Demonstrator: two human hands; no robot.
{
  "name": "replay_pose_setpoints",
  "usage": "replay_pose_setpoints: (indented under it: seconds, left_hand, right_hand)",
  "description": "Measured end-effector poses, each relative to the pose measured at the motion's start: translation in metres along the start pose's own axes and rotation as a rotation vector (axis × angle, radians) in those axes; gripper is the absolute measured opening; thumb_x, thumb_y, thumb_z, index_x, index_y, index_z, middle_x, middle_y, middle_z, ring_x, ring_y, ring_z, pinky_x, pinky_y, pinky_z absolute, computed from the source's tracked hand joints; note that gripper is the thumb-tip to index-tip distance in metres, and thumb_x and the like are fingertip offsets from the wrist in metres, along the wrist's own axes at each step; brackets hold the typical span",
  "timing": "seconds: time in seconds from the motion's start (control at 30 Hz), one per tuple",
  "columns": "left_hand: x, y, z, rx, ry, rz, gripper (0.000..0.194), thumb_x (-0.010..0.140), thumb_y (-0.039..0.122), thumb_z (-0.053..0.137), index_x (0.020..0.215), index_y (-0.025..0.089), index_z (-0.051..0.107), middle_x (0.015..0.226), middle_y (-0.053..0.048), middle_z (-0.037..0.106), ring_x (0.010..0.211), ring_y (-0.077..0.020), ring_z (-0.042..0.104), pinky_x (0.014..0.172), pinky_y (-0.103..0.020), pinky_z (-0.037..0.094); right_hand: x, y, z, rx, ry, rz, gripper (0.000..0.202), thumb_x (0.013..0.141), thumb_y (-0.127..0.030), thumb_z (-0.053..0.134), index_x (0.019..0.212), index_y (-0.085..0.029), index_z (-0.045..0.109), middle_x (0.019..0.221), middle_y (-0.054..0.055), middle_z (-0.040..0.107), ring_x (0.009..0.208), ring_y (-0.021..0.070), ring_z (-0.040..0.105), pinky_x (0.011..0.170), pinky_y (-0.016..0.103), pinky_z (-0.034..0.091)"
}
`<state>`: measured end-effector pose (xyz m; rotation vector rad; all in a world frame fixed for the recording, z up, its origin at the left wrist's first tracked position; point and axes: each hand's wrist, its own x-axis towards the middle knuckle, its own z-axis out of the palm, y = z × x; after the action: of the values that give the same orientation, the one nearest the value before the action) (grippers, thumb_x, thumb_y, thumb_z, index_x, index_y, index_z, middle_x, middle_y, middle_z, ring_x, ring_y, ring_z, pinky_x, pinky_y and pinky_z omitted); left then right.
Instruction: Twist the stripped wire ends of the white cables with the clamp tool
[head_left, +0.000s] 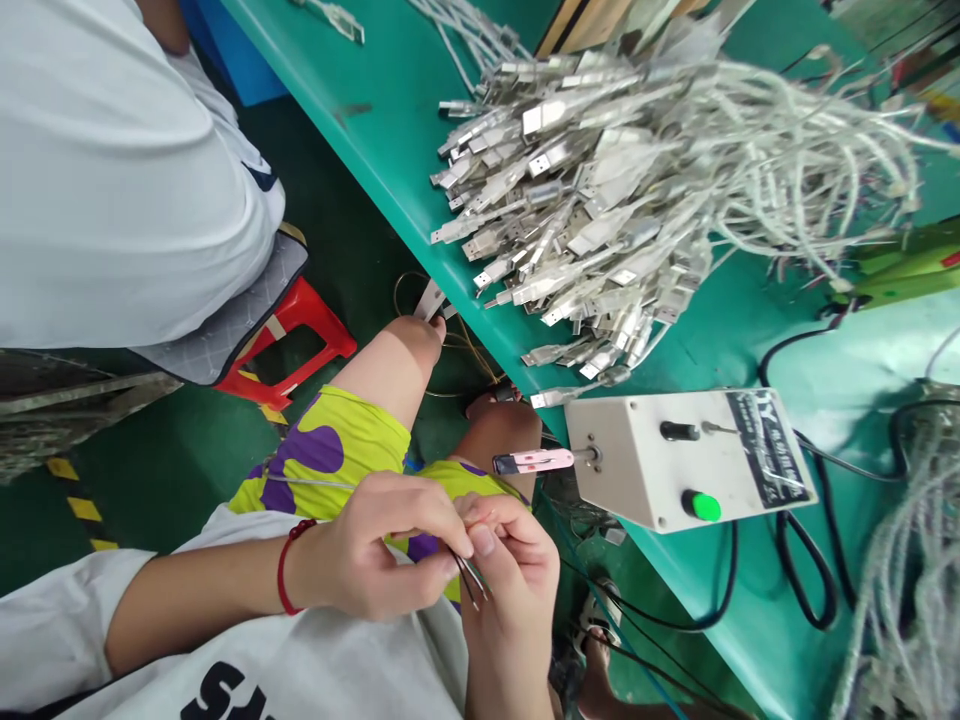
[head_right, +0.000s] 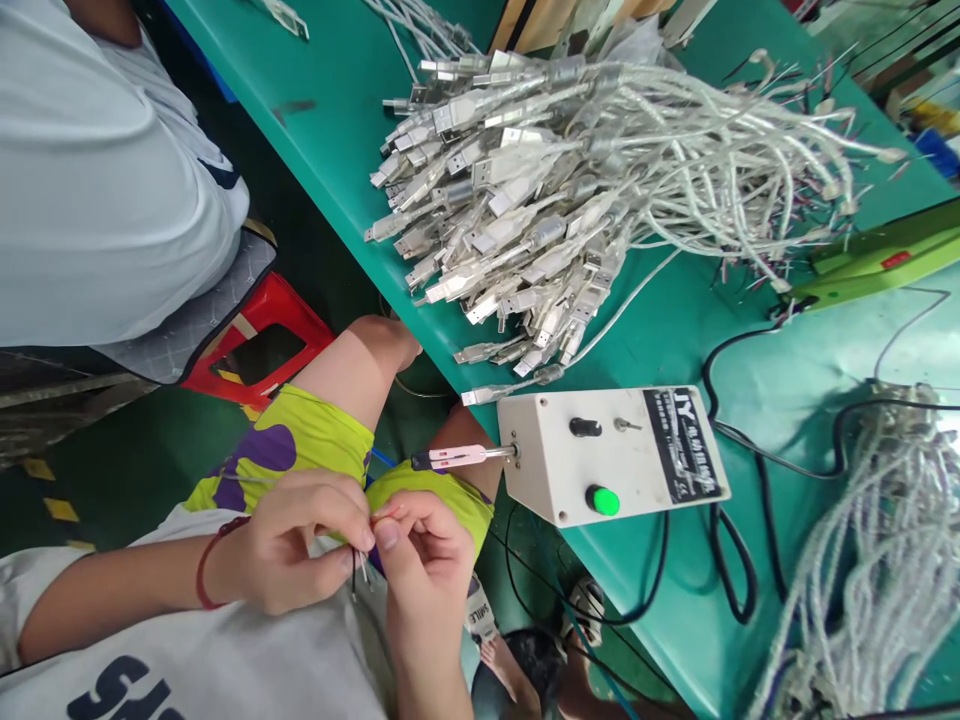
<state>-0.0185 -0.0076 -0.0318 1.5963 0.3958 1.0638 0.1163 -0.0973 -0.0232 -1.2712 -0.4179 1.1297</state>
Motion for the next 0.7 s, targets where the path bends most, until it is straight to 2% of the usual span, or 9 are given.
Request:
replay_pose_setpoints:
  seconds: [0.13,0.27,0.37,0.43,0.53,0.7]
  left_hand:
    - [0.003,0.002,-0.001,0.011,-0.025,0.051,0.016,0.095,0.011,0.069,0.105,0.023,0.068,0.079,-0.002,0.079,0.061,-0.0153,0.072,0.061,-0.024,0.056]
    - [0.002,0.0,0.0,0.006,-0.023,0.051,0.011,0.096,0.013,0.07,0.102,0.022,0.069,0.075,-0.002,0.078,0.055,-0.0127,0.065,0.057,-0.022,0.052]
    - [0.0,0.0,-0.001,0.048,0.009,0.001,0.009,0.096,0.013,0.071,0.1,0.021,0.07,0.072,-0.001,0.075,0.05,-0.0106,0.055,0.051,-0.023,0.043]
    - [0.0,0.001,-0.001,0.061,0.033,-0.054,0.011,0.096,0.011,0.072,0.102,0.021,0.072,0.076,-0.001,0.078,0.051,-0.0097,0.054,0.049,-0.021,0.041]
    - [0.0,0.001,-0.001,0.056,0.062,-0.097,0.013,0.095,0.01,0.075,0.103,0.02,0.074,0.084,-0.004,0.082,0.055,-0.01,0.06,0.05,-0.02,0.045]
    - [-0.001,-0.004,0.002,0.049,0.089,-0.113,0.015,0.094,0.008,0.076,0.103,0.021,0.074,0.084,-0.004,0.081,0.057,-0.0112,0.064,0.05,-0.02,0.047]
  right_hand:
    - [0.0,-0.001,-0.003,-0.006,-0.02,-0.018,0.018,0.088,-0.041,0.094,0.086,-0.026,0.086,0.072,0.001,0.073,0.065,0.0143,0.062,0.061,0.024,0.052]
    - [0.001,-0.002,-0.004,-0.058,-0.04,-0.043,0.017,0.09,-0.041,0.093,0.088,-0.025,0.086,0.073,0.001,0.073,0.065,0.015,0.062,0.06,0.025,0.052]
    - [-0.004,-0.003,0.0,-0.15,0.04,-0.114,0.014,0.094,-0.039,0.09,0.092,-0.025,0.086,0.077,0.002,0.073,0.067,0.0158,0.063,0.062,0.027,0.052]
    - [-0.008,-0.004,0.005,-0.187,0.094,-0.196,0.012,0.096,-0.038,0.089,0.099,-0.027,0.087,0.077,0.001,0.072,0.07,0.0167,0.063,0.067,0.029,0.053]
    - [-0.011,-0.005,0.011,-0.188,0.069,-0.301,0.013,0.097,-0.039,0.088,0.107,-0.031,0.088,0.068,-0.001,0.065,0.07,0.0184,0.06,0.07,0.033,0.053]
    - [-0.001,-0.004,0.012,-0.154,0.064,-0.362,0.006,0.094,-0.029,0.09,0.099,-0.033,0.09,0.065,-0.001,0.064,0.064,0.0175,0.057,0.061,0.031,0.047]
